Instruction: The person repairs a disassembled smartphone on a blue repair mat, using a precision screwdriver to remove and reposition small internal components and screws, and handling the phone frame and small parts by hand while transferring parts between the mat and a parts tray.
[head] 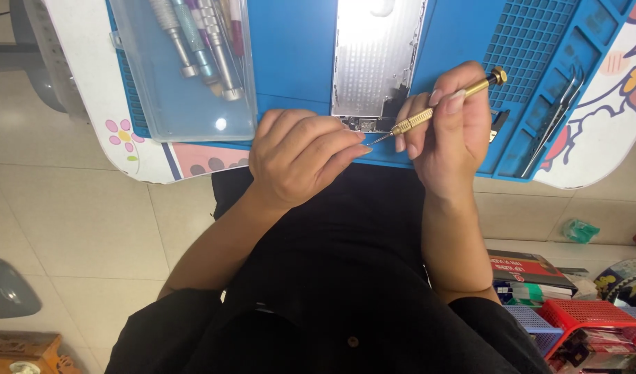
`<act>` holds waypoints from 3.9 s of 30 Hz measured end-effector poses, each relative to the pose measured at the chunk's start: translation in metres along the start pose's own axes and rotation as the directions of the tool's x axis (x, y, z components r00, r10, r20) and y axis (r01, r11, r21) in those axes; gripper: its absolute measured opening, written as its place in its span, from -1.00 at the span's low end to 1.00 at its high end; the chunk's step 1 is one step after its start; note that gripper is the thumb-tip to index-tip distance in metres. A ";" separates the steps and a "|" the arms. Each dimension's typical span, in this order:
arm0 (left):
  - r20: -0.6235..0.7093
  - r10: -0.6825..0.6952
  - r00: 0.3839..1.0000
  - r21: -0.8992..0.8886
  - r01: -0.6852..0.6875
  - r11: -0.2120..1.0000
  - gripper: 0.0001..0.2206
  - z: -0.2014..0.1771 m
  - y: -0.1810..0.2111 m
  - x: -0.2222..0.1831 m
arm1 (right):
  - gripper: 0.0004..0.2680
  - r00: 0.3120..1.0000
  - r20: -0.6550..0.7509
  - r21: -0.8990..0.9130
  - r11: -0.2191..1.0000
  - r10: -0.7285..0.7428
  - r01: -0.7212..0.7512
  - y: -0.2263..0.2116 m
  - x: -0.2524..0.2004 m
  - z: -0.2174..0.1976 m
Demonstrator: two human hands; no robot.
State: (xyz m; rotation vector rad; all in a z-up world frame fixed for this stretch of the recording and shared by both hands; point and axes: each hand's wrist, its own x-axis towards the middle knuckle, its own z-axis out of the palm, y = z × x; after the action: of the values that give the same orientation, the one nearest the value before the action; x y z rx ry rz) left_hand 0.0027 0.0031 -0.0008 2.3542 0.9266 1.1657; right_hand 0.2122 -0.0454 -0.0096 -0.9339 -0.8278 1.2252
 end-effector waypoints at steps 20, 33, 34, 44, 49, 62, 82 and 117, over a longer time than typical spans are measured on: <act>-0.048 0.042 0.998 -0.035 -0.043 0.998 -0.88 0.002 -0.004 -0.006 | -0.81 0.999 0.045 -0.133 0.991 -0.014 0.020 0.000 -0.008 0.006; -0.063 0.060 0.996 -0.061 -0.064 0.996 -0.85 0.003 -0.007 -0.006 | -0.84 1.000 0.022 -0.162 0.987 -0.014 0.017 -0.007 -0.003 0.013; -0.058 0.058 0.997 -0.067 -0.062 0.996 -0.85 0.003 -0.007 -0.005 | -0.84 1.000 0.015 -0.163 0.987 -0.011 0.013 -0.008 -0.003 0.014; -0.067 0.071 0.995 -0.061 -0.076 0.995 -0.85 0.004 -0.010 -0.008 | -0.86 0.997 0.058 -0.194 0.979 -0.059 0.069 -0.007 -0.002 0.014; -0.070 0.084 0.994 -0.050 -0.087 0.995 -0.86 0.005 -0.010 -0.006 | -0.86 0.997 0.047 -0.183 0.980 -0.065 0.072 -0.006 -0.002 0.013; -0.045 0.040 0.998 -0.096 -0.044 0.994 -0.83 0.001 -0.008 -0.005 | -0.87 0.997 0.046 -0.195 0.979 -0.058 0.066 -0.006 -0.003 0.012; -0.075 0.042 0.996 -0.110 -0.050 0.993 -0.83 0.004 -0.010 -0.009 | -0.80 0.998 0.054 -0.266 0.963 -0.038 0.051 -0.008 -0.005 0.017; 0.016 0.059 0.998 0.138 -0.060 0.989 -0.78 0.004 -0.009 -0.006 | -0.70 0.965 -0.044 -0.423 0.880 -0.259 0.216 0.005 -0.014 0.021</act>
State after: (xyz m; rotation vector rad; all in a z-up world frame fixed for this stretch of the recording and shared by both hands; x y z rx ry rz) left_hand -0.0008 0.0055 -0.0115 2.5120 0.9686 1.1426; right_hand 0.1893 -0.0562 -0.0058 -1.1855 -1.1137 0.7921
